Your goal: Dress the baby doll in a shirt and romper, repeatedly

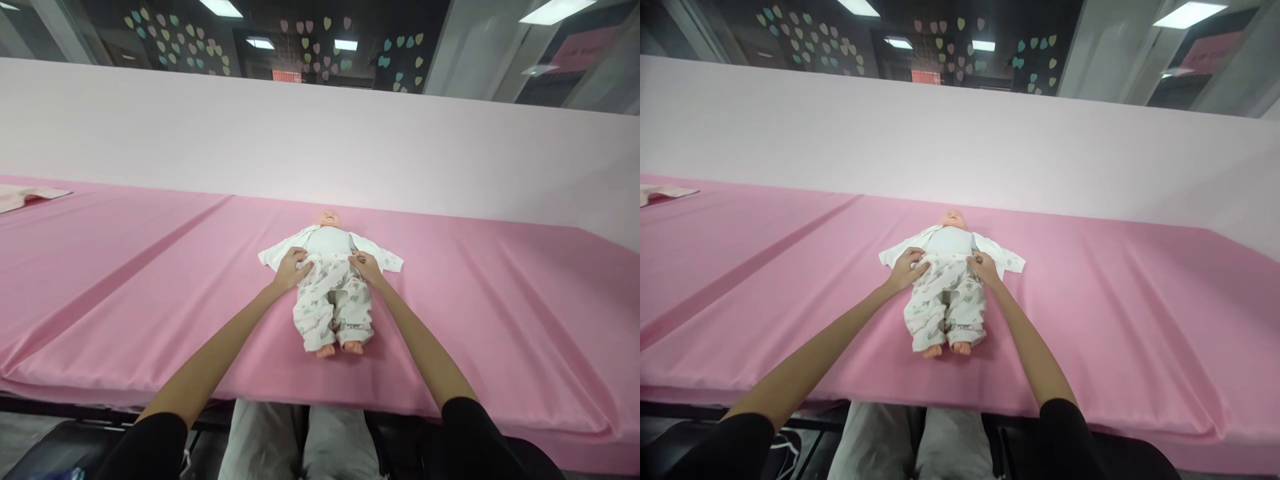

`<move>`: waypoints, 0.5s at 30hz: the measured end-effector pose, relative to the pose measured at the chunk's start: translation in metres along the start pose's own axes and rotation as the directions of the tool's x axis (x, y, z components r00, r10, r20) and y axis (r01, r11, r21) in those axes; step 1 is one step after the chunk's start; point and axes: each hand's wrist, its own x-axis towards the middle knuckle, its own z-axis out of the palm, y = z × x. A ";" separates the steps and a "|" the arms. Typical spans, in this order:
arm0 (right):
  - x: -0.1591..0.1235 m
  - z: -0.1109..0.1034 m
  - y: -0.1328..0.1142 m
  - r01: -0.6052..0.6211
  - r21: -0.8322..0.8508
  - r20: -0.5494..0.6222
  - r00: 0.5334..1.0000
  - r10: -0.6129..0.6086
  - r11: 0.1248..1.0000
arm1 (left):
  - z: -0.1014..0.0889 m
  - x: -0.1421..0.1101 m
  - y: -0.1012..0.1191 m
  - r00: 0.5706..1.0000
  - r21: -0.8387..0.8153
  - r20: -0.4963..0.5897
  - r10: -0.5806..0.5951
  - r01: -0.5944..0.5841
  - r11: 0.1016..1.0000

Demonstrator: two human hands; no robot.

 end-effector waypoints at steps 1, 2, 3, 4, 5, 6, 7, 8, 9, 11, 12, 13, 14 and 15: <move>0.005 0.000 0.003 -0.013 0.012 -0.007 1.000 0.013 1.000 | 0.003 0.005 -0.004 0.999 -0.011 -0.036 -0.009 0.009 1.000; 0.009 0.001 0.007 -0.023 0.021 -0.016 1.000 0.023 1.000 | 0.006 0.009 -0.009 0.997 -0.029 -0.073 -0.027 0.025 0.999; 0.012 0.001 0.011 -0.032 0.028 -0.023 0.999 0.033 0.999 | 0.010 0.012 -0.014 0.992 -0.055 -0.106 -0.062 0.056 0.997; 0.014 0.002 0.015 -0.043 0.034 -0.026 0.999 0.044 0.998 | 0.014 0.014 -0.020 0.985 -0.089 -0.133 -0.114 0.103 0.991; 0.016 0.003 0.020 -0.053 0.039 -0.024 0.998 0.054 0.998 | 0.018 0.015 -0.025 0.972 -0.135 -0.150 -0.181 0.162 0.978; 0.017 0.004 0.024 -0.065 0.047 -0.018 0.998 0.066 0.997 | 0.023 0.015 -0.030 0.953 -0.197 -0.154 -0.261 0.229 0.953; 0.018 0.005 0.027 -0.083 0.060 -0.007 0.997 0.083 0.995 | 0.027 0.015 -0.035 0.928 -0.275 -0.140 -0.345 0.299 0.914; 0.018 0.006 0.030 -0.108 0.076 0.006 0.994 0.108 0.991 | 0.030 0.014 -0.039 0.899 -0.359 -0.107 -0.425 0.364 0.859; 0.019 0.006 0.032 -0.143 0.096 0.024 0.990 0.142 0.985 | 0.033 0.013 -0.042 0.870 -0.435 -0.062 -0.490 0.418 0.797; 0.019 0.006 0.033 -0.241 0.147 0.078 0.970 0.232 0.959 | 0.036 0.010 -0.043 0.816 -0.530 0.013 -0.578 0.496 0.688; 0.020 0.005 0.032 -0.296 0.177 0.112 0.954 0.280 0.939 | 0.035 0.009 -0.042 0.796 -0.544 0.028 -0.605 0.519 0.659; 0.020 0.005 0.030 -0.347 0.209 0.146 0.935 0.322 0.914 | 0.034 0.008 -0.040 0.784 -0.546 0.024 -0.620 0.530 0.649; 0.021 0.004 0.028 -0.393 0.245 0.180 0.917 0.357 0.886 | 0.032 0.008 -0.036 0.775 -0.547 0.011 -0.632 0.533 0.645; 0.021 0.003 0.024 -0.434 0.285 0.216 0.898 0.384 0.855 | 0.029 0.007 -0.031 0.765 -0.564 -0.002 -0.644 0.531 0.632</move>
